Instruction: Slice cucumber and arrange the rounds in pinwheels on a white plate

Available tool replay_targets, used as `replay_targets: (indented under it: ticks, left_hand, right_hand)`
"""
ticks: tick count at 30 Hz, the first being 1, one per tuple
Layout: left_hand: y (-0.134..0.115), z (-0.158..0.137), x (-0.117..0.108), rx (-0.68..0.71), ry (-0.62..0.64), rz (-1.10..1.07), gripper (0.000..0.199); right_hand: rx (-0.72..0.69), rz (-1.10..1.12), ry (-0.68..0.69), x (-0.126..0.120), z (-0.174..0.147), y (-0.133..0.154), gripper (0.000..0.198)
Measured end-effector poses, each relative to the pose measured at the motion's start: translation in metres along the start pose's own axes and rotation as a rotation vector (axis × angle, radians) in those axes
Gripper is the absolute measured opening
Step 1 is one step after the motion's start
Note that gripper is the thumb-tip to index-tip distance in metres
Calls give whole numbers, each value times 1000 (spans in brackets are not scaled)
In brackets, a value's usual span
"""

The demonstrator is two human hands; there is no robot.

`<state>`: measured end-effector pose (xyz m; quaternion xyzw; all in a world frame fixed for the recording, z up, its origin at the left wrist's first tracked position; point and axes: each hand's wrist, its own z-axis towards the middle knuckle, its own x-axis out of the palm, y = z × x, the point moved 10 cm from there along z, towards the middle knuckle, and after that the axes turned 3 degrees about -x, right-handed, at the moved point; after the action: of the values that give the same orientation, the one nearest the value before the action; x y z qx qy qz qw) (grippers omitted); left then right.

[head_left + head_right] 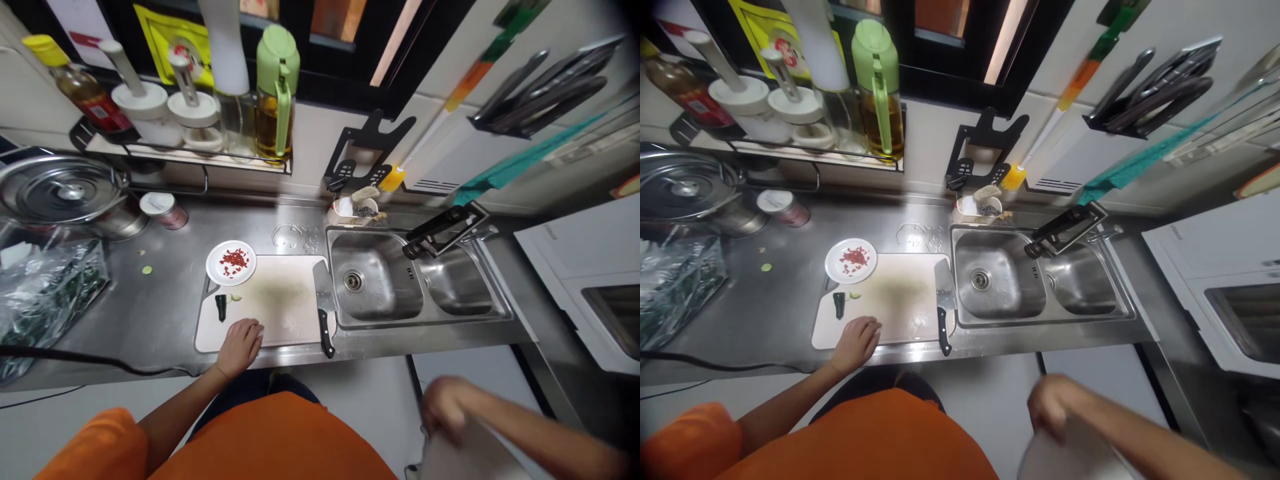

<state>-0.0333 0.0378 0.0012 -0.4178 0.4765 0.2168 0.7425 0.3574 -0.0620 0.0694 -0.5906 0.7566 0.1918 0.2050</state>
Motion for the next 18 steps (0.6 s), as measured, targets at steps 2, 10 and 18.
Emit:
replay_targets:
  ticks: [2, 10, 18]
  left_hand:
    - [1, 0, 2, -9, 11, -10, 24]
    - [0, 1, 5, -20, 19, -21, 23]
    - [-3, 1, 7, -38, 21, 12, 24]
  right_hand:
    - [-1, 206, 388, -9, 15, 3, 18]
    - [-216, 836, 422, -161, 133, 74, 32]
    - [-369, 1516, 124, -179, 248, 161, 36]
